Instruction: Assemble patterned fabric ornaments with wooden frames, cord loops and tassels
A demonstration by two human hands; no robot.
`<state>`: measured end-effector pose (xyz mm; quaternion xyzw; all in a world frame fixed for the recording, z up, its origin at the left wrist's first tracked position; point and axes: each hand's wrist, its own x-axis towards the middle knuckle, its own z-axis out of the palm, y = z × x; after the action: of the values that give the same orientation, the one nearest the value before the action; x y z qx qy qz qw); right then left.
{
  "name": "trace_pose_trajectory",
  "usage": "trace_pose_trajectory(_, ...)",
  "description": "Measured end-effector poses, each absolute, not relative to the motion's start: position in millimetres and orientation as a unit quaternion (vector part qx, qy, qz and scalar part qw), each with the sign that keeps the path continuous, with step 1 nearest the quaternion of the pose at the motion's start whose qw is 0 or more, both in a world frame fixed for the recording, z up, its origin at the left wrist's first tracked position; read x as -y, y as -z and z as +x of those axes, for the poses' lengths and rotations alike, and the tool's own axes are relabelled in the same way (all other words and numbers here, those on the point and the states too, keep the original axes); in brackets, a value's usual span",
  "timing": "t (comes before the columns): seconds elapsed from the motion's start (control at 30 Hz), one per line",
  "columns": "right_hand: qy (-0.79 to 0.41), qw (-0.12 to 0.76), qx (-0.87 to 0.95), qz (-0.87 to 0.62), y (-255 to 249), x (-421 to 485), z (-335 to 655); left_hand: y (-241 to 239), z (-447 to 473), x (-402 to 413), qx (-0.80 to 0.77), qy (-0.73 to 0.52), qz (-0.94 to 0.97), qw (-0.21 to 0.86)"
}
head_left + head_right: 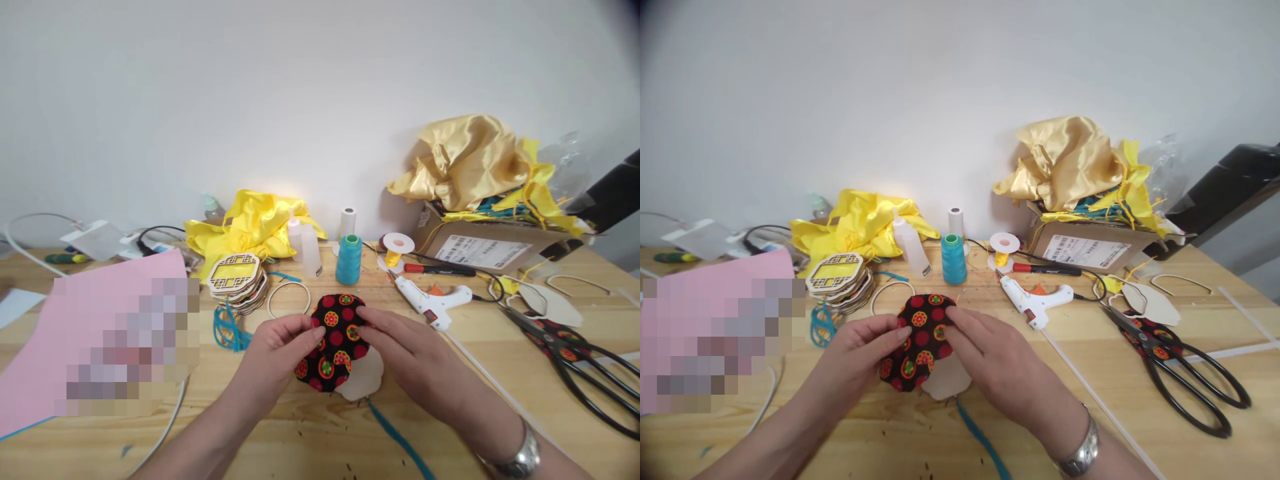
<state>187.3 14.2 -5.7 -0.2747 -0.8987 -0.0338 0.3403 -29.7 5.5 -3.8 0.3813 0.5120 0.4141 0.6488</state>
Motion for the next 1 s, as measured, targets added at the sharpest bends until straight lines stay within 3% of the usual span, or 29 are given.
trace_pose_trajectory(0.13, -0.101, 0.407, 0.821, -0.386, 10, -17, 183, 6, -30, -6, -0.500, -0.420, 0.376, 0.658)
trace_pose_trajectory(0.23, -0.311, 0.435, 0.676, -0.507, 8, -19, 176, 7, -31, -6, -0.500, -0.414, 0.384, 0.657)
trace_pose_trajectory(0.33, -0.525, 0.400, 0.539, -0.524, 4, -21, 171, 7, -31, -5, -0.500, -0.409, 0.395, 0.654)
trace_pose_trajectory(0.47, -0.658, 0.345, 0.462, -0.485, 2, -21, 169, 5, -31, -3, -0.504, -0.413, 0.402, 0.643)
trace_pose_trajectory(0.63, -0.709, 0.323, 0.429, -0.456, 2, -20, 169, 6, -30, -2, -0.502, -0.411, 0.397, 0.649)
trace_pose_trajectory(1.0, -0.657, 0.388, 0.452, -0.463, -2, -21, 172, 7, -31, -4, -0.493, -0.426, 0.374, 0.660)
